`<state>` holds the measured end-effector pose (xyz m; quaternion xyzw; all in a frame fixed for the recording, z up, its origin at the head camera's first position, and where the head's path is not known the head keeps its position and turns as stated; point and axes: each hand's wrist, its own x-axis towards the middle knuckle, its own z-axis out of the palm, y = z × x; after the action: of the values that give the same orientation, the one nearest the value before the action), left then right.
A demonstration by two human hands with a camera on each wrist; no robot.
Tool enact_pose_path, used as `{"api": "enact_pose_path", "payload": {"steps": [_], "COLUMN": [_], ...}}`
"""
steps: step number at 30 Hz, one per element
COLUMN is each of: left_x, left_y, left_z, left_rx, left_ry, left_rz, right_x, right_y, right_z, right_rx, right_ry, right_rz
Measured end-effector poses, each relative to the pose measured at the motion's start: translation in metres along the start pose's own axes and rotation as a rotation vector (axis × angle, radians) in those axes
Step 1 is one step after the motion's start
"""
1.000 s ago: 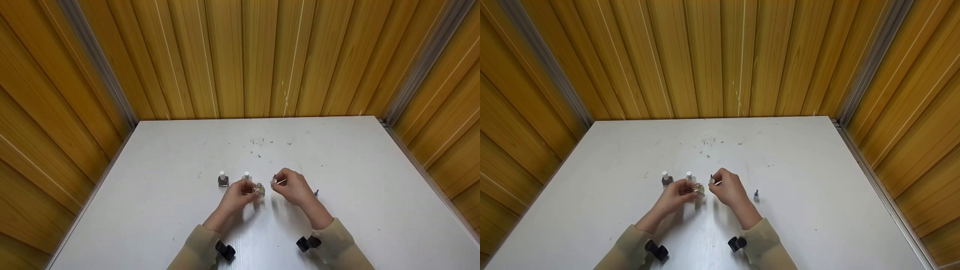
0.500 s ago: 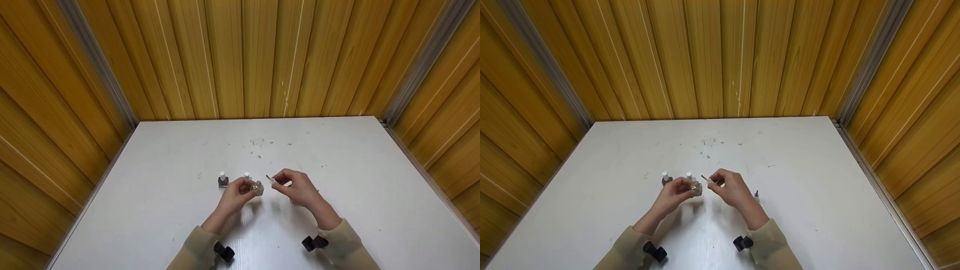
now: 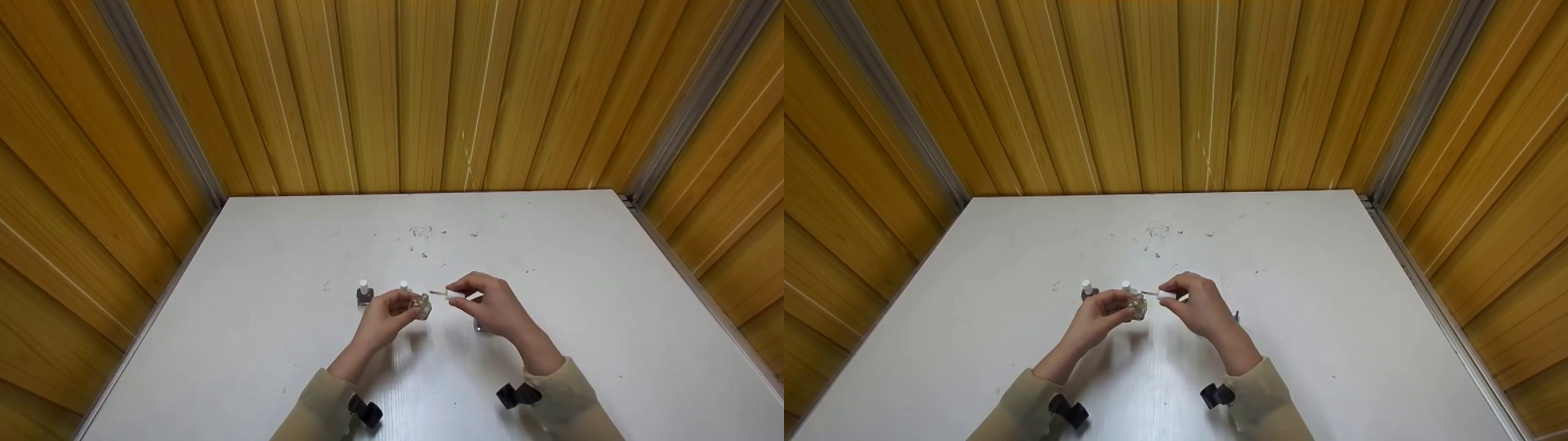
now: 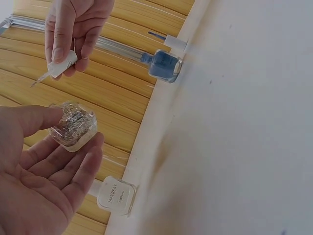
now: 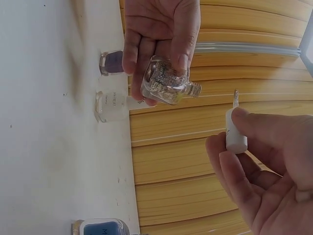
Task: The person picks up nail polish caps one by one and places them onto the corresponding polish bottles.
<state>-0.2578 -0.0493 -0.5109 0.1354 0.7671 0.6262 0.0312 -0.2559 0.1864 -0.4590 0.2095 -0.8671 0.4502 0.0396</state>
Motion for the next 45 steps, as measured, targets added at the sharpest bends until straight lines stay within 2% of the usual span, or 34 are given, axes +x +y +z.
{"api": "enact_pose_path", "payload": {"steps": [7,11,25,37,45], "left_x": [-0.0013,-0.0012,-0.0011,-0.002,-0.0017], "left_y": [0.0009,0.0004,0.0003,0.0009,-0.001], "left_z": [-0.0006,-0.0008,0.0011,0.002,0.0023], "left_rx": [0.051,0.087,0.123,0.162,0.209], "left_ry": [-0.004,-0.009,-0.019,-0.032,-0.033], "left_rz": [0.007,0.001,0.026,0.031,0.041], "right_x": [0.0003,0.0006,-0.0005,0.0001,-0.0004], "right_y": [-0.0006,-0.0009,-0.0004,0.0005,0.0], "right_z": [0.0007,0.0014,0.0049,0.0061,0.009], "right_rx": [-0.021,-0.017,-0.065,-0.093,-0.133], "right_ry": [0.035,0.026,-0.009,-0.001,0.006], "right_rz": [-0.019,-0.015,-0.023,-0.03,-0.067]}}
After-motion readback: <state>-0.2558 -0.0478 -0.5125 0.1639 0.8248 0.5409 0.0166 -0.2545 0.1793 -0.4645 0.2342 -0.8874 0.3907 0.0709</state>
